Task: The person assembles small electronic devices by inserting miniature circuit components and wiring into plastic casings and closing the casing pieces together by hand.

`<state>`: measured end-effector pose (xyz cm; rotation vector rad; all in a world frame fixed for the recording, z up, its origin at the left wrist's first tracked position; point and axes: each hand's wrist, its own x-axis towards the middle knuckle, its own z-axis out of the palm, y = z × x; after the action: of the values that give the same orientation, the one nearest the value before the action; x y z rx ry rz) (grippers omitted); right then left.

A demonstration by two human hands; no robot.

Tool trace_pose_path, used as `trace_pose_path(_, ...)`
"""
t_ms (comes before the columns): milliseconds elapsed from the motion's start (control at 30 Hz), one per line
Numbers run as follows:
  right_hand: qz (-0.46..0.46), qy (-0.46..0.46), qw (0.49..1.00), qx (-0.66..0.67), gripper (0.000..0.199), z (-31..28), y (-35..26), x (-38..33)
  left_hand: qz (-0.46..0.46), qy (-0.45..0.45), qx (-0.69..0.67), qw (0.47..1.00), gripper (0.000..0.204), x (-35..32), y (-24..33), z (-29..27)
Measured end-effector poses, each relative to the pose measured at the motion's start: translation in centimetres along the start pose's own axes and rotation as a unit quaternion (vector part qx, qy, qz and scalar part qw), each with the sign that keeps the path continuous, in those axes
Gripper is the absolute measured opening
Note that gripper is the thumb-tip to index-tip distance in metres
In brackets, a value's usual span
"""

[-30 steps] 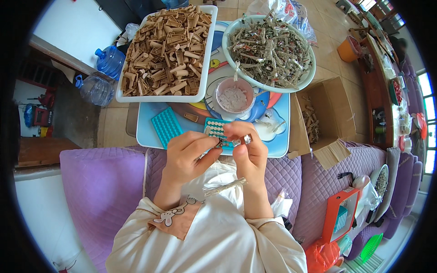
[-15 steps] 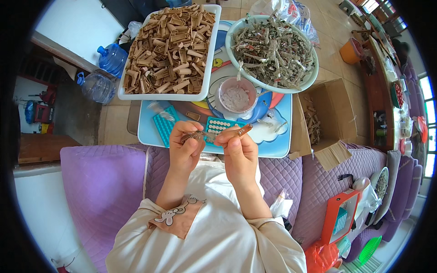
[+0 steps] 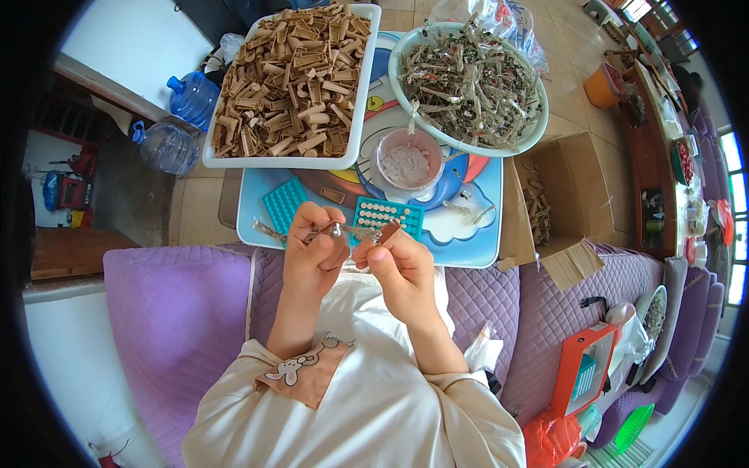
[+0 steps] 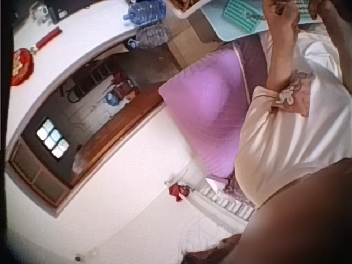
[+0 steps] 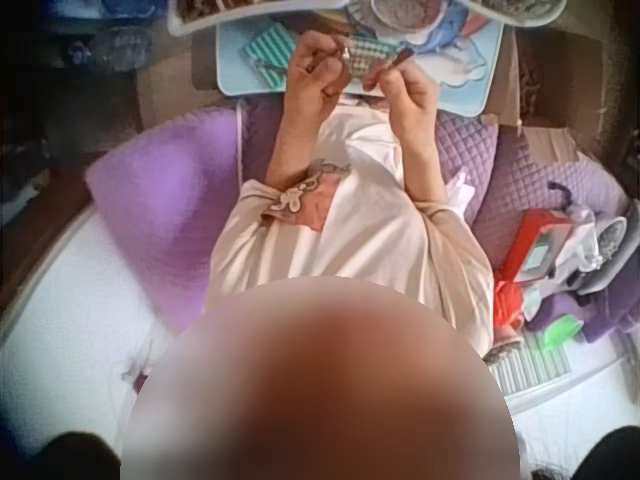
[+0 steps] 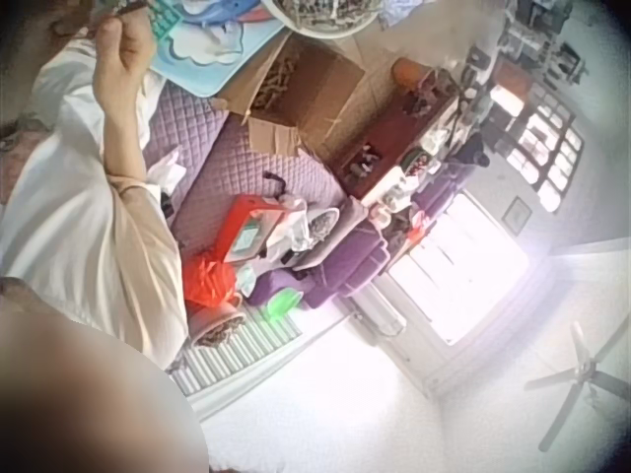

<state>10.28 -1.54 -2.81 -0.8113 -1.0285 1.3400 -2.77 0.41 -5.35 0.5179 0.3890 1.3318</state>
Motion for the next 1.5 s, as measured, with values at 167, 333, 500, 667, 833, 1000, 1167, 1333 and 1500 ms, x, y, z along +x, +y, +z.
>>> trace_pose_path(167,-0.002,0.087,0.996,-0.031,0.025,-0.5,0.4,0.3,0.011,-0.034,-0.140,0.990,0.020,0.3,0.7,-2.2)
trace_pose_path(333,-0.020,0.107,0.994,-0.023,0.020,-1.9,1.1,0.3,-0.001,-0.020,-0.189,0.982,0.014,0.5,2.6,-6.6)
trace_pose_path(500,-0.060,0.153,0.972,-0.167,0.013,-2.3,1.3,0.4,-0.117,0.166,0.396,0.895,0.013,0.1,1.1,-12.3)
trace_pose_path(667,-0.018,0.105,0.994,-0.017,0.014,-3.1,1.9,0.4,-0.141,0.196,0.712,0.659,0.027,0.2,0.1,-14.0)
trace_pose_path(833,-0.008,0.109,0.992,0.056,0.035,-3.1,2.5,0.8,-0.097,0.217,0.765,0.599,0.029,1.7,-0.1,-15.2)
trace_pose_path(1000,0.035,0.138,0.990,0.016,0.029,-3.4,2.9,0.7,-0.081,0.274,0.724,0.628,0.040,1.7,0.3,-14.6)
trace_pose_path(1167,0.030,0.105,0.994,0.027,0.015,-3.4,2.5,0.9,-0.044,0.238,0.440,0.865,0.043,0.8,1.8,-11.6)
trace_pose_path(1333,0.070,0.089,0.993,-0.026,0.012,-2.2,2.2,0.6,-0.056,0.122,0.193,0.972,0.039,0.2,0.8,-4.4)
trace_pose_path(1500,0.035,0.086,0.986,-0.136,0.015,0.0,0.7,-0.1,-0.059,-0.042,0.090,0.993,0.034,-0.4,0.1,-1.3)
